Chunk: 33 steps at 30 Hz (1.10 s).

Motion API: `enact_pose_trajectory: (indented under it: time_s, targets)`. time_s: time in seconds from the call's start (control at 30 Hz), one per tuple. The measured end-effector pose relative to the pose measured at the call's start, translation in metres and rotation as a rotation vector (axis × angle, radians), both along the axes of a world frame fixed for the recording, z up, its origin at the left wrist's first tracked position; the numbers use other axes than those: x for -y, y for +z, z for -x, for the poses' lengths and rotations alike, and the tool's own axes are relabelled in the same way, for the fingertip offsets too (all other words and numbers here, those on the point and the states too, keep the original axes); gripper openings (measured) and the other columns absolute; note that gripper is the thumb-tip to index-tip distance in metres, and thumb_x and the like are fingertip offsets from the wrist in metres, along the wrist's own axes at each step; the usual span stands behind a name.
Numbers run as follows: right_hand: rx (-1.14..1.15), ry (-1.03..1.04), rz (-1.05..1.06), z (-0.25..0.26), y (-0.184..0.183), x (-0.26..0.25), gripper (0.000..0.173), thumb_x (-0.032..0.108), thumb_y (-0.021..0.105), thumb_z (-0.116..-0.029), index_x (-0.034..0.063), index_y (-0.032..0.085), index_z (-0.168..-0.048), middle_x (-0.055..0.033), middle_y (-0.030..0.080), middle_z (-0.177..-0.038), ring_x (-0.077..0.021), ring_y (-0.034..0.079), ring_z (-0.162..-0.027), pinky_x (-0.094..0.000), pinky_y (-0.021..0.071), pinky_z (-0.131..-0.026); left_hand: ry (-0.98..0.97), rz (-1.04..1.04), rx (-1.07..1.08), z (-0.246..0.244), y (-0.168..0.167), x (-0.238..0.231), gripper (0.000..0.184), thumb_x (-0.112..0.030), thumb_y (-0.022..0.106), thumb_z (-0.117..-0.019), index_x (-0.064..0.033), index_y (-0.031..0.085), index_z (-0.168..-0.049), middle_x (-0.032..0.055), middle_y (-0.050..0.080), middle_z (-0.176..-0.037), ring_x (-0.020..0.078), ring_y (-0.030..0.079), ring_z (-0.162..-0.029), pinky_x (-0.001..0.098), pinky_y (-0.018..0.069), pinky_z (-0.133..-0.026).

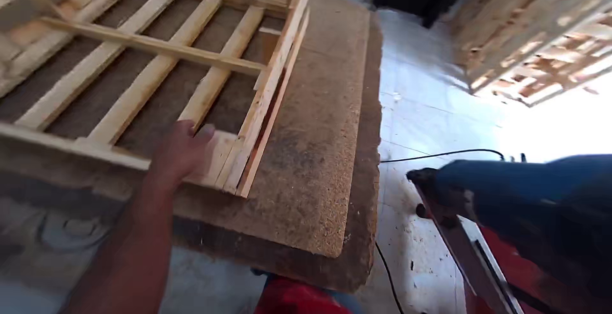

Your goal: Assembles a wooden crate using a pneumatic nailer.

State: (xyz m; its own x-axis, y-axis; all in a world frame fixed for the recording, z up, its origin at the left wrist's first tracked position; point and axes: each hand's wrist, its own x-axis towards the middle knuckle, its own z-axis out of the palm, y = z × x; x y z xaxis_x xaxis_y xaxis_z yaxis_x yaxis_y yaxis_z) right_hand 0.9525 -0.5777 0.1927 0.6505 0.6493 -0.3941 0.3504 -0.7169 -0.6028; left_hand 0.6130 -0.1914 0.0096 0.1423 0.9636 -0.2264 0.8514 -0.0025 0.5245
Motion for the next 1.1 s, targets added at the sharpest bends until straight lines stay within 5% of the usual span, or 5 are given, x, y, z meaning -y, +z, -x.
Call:
enact_pose_trajectory:
  time_s: [0.17,0.37,0.83,0.9,1.1]
  targets:
    - [0.177,0.752,-0.03,-0.094,-0.042,-0.037,0.046,0.033,0.075,-0.091,-0.0064,0.068,-0.114,-0.0219,0.072,-0.106,-0.0273,0.071,-0.101,-0.0491,0.0559,-0.094,0.149,0.004,-0.297,-0.039,-0.017,0.007,0.088,-0.075,0.029,-0.099,-0.0008,0.058,-0.135,0.032,0.066,-0.12,0.0523,0.062,-0.115,0.076,0.0466,-0.09]
    - [0.335,1.301,-0.045,-0.087,-0.104,-0.147,0.024,0.033,0.07,-0.0844,0.0243,0.069,-0.107,0.0042,0.071,-0.089,-0.0147,0.071,-0.081,-0.0443,0.0591,-0.066,0.191,-0.03,-0.299,-0.039,-0.016,0.004,0.082,-0.074,0.032,-0.0992,-0.0024,0.065,-0.121,0.0287,0.067,-0.114,0.049,0.064,-0.113,0.075,0.0463,-0.089]
    - [0.478,2.013,0.137,-0.091,-0.228,-0.237,0.051,0.004,0.052,-0.0978,0.0061,0.046,-0.148,-0.0198,0.066,-0.125,-0.0405,0.071,-0.094,-0.0565,0.058,-0.074,0.266,-0.2,-0.323,-0.09,-0.023,0.056,0.066,-0.064,0.039,-0.1003,-0.0126,0.064,-0.132,0.0152,0.067,-0.13,0.0388,0.06,-0.127,0.0684,0.044,-0.102]
    - [0.456,2.083,0.106,-0.103,-0.237,-0.246,0.05,0.001,0.051,-0.0975,0.0034,0.047,-0.147,-0.0218,0.066,-0.123,-0.0413,0.071,-0.092,-0.0568,0.0586,-0.074,0.272,-0.356,-0.222,-0.12,-0.026,0.101,0.061,-0.053,0.045,-0.1022,-0.0113,0.055,-0.145,0.0115,0.039,-0.163,0.0365,0.025,-0.155,0.0641,0.0196,-0.124]
    - [0.409,2.227,0.135,-0.116,-0.224,-0.285,0.042,0.002,0.047,-0.1005,0.0038,0.047,-0.143,-0.0223,0.065,-0.123,-0.0435,0.069,-0.099,-0.0588,0.0574,-0.078,1.052,0.418,0.975,-0.257,-0.095,0.229,0.06,-0.052,0.031,-0.1102,-0.0059,0.051,-0.143,0.0164,0.068,-0.124,0.029,0.067,-0.112,0.0503,0.0575,-0.094]
